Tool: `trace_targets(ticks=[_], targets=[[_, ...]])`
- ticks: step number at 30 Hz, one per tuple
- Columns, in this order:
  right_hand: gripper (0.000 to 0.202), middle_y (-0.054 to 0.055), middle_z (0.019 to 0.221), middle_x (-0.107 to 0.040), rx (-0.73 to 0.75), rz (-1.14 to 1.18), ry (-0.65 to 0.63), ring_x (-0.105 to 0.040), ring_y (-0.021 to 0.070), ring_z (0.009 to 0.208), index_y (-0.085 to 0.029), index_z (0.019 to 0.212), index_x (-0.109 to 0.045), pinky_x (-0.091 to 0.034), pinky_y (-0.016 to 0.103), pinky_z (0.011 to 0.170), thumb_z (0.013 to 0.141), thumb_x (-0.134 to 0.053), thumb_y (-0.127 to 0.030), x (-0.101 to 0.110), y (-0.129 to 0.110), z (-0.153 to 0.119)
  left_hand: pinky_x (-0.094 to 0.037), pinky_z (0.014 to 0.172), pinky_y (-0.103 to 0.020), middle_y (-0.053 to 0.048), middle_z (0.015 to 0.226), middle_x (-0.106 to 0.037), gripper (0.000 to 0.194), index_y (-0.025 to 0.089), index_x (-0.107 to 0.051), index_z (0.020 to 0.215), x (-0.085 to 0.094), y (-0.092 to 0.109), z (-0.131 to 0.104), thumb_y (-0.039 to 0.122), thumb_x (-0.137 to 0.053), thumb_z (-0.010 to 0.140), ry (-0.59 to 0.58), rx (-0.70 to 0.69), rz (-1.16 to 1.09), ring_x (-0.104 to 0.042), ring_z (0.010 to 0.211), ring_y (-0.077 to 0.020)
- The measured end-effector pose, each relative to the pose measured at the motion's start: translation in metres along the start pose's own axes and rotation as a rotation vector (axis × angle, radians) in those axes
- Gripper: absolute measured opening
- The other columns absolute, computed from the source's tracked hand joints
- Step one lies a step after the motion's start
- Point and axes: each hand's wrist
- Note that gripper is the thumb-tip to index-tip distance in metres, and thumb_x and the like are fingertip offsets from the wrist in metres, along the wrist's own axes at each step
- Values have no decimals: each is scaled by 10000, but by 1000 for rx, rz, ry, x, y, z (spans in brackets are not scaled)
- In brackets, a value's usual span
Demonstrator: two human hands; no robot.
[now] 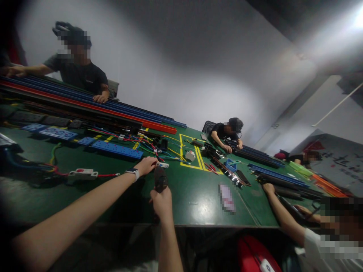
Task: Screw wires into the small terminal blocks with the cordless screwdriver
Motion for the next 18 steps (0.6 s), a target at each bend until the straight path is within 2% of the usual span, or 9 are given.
trace_targets(ticks=[7, 12, 18], targets=[[156, -9, 548, -602, 9, -5, -11, -607, 176, 559, -175, 784, -614, -445, 242, 543, 709, -479, -194, 1, -2, -2, -410, 895, -320, -49, 1003, -694, 181, 252, -671, 986, 2, 1, -1, 302, -537, 876, -14, 7, -26, -592, 1005, -219], [161, -7, 547, -610, -50, -25, -18, -608, 174, 538, -167, 794, -623, -435, 235, 517, 700, -499, -206, 1, -5, -2, -405, 923, -310, -51, 1023, -694, 208, 247, -679, 1018, 1, 1, -1, 289, -559, 853, -17, 13, -30, -587, 1006, -209], [164, -1, 582, -620, -35, -29, 2, -603, 165, 545, -164, 803, -625, -434, 228, 521, 696, -507, -203, 0, 1, 0, -413, 903, -304, -45, 1007, -699, 206, 256, -677, 1017, 0, 0, -1, 303, -553, 859, -12, 6, -10, -596, 982, -205]])
Point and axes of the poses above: each hand's wrist, its own z-axis towards the middle knuckle, its own x-axis out of the back of the hand, y = z × x
